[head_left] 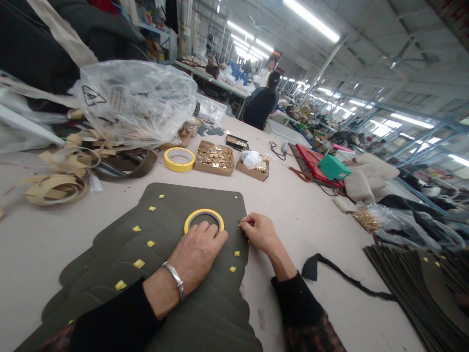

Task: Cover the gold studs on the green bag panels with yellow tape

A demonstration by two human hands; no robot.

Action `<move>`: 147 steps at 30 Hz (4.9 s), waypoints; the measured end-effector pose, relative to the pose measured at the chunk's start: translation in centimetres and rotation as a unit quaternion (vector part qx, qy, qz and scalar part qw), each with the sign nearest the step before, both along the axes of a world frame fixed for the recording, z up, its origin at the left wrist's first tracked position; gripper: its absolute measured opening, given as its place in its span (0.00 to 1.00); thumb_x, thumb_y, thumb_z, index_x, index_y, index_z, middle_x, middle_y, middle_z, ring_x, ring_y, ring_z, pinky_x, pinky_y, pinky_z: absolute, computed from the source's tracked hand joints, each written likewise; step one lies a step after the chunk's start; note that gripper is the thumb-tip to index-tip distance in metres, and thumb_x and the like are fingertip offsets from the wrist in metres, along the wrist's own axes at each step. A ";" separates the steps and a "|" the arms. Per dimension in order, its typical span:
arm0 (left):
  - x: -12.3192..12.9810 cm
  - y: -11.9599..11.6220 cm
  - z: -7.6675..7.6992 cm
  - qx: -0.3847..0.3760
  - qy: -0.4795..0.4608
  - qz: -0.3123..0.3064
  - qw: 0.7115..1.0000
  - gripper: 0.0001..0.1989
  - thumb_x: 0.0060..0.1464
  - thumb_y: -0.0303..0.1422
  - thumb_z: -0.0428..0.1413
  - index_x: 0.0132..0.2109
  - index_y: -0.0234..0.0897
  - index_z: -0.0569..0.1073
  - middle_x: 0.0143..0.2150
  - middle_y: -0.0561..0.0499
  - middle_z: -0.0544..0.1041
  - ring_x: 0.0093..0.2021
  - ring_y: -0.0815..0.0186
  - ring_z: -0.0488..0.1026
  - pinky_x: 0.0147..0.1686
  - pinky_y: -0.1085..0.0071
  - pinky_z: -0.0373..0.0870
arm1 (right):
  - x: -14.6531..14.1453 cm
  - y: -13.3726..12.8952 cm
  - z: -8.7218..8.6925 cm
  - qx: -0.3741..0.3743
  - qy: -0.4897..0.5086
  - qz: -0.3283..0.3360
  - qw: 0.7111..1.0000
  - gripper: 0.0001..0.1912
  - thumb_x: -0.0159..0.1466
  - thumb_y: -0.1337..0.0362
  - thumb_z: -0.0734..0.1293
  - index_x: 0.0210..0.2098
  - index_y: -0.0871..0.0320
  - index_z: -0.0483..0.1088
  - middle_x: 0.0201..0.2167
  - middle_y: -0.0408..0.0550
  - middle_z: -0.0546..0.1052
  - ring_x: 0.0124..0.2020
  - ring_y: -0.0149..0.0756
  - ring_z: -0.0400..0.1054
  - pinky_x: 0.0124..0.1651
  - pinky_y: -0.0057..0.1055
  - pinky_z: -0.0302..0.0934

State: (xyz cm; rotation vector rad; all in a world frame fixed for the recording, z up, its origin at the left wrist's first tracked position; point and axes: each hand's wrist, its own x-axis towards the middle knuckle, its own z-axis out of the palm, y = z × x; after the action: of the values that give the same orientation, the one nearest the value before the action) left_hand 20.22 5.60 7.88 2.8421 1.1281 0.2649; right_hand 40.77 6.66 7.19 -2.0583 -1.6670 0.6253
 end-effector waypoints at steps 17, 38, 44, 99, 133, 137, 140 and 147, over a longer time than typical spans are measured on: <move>0.0 0.7 0.3 -0.035 -0.049 -0.008 0.998 0.09 0.64 0.28 0.43 0.40 0.37 0.68 0.36 0.47 0.71 0.37 0.59 0.67 0.38 0.60 0.66 | 0.1 -1.2 0.9 0.059 -0.263 0.229 0.935 0.11 0.67 0.72 0.59 0.40 0.61 0.74 0.35 0.53 0.76 0.37 0.38 0.70 0.42 0.29 0.61; -1.5 1.0 0.0 -0.015 -0.297 -0.068 0.952 0.24 0.64 0.30 0.46 0.65 0.38 0.55 0.58 0.47 0.73 0.53 0.67 0.73 0.52 0.71 0.71 | -3.4 -4.6 2.3 0.260 0.112 0.210 0.936 0.10 0.63 0.71 0.63 0.43 0.59 0.72 0.37 0.48 0.77 0.35 0.32 0.70 0.39 0.29 0.65; -1.3 0.7 -0.4 0.016 -0.270 -0.063 0.961 0.23 0.65 0.29 0.46 0.65 0.34 0.54 0.51 0.45 0.78 0.46 0.65 0.77 0.45 0.72 0.74 | -3.8 -4.4 2.1 0.316 0.019 0.265 0.911 0.09 0.65 0.74 0.60 0.41 0.59 0.70 0.35 0.51 0.76 0.39 0.36 0.70 0.43 0.32 0.66; -0.4 0.3 0.7 -0.029 -0.040 -0.014 0.999 0.06 0.62 0.28 0.46 0.39 0.37 0.68 0.36 0.48 0.73 0.35 0.61 0.69 0.34 0.65 0.67 | 0.6 0.8 1.6 0.039 -0.242 0.249 0.937 0.11 0.66 0.73 0.59 0.40 0.61 0.74 0.37 0.54 0.77 0.39 0.38 0.70 0.43 0.29 0.60; -1.5 0.7 -0.7 0.038 -0.273 -0.032 0.961 0.22 0.65 0.33 0.47 0.64 0.35 0.56 0.49 0.45 0.78 0.42 0.64 0.79 0.39 0.71 0.76 | -3.7 -4.0 2.9 0.293 0.058 0.259 0.919 0.08 0.64 0.73 0.62 0.40 0.57 0.71 0.33 0.48 0.76 0.35 0.35 0.70 0.39 0.31 0.66; -1.4 0.5 -0.8 0.029 -0.261 -0.042 0.964 0.20 0.65 0.32 0.46 0.62 0.35 0.57 0.47 0.46 0.79 0.40 0.63 0.78 0.38 0.68 0.75 | -3.7 -3.9 2.7 0.310 0.020 0.285 0.907 0.08 0.64 0.73 0.60 0.38 0.56 0.70 0.33 0.49 0.76 0.35 0.36 0.70 0.39 0.32 0.66; -1.3 0.4 -0.4 -0.012 -0.264 -0.071 0.962 0.13 0.64 0.28 0.44 0.54 0.38 0.64 0.46 0.48 0.78 0.43 0.63 0.77 0.42 0.67 0.74 | -3.7 -4.1 2.3 0.338 0.007 0.271 0.901 0.08 0.63 0.74 0.61 0.35 0.56 0.68 0.29 0.48 0.76 0.32 0.35 0.70 0.36 0.31 0.66; -0.8 -0.1 0.8 -0.040 -0.252 -0.031 0.966 0.10 0.64 0.28 0.44 0.42 0.39 0.69 0.36 0.50 0.76 0.37 0.63 0.74 0.35 0.69 0.70 | -4.0 -4.6 1.4 0.366 -0.030 0.203 0.908 0.07 0.60 0.74 0.62 0.30 0.57 0.67 0.24 0.44 0.73 0.25 0.31 0.67 0.30 0.27 0.61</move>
State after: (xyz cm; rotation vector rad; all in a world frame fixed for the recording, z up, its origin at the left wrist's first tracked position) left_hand 19.42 5.46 8.67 2.5111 0.9132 0.8544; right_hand 36.82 2.03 8.62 -1.2163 -1.9819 0.0125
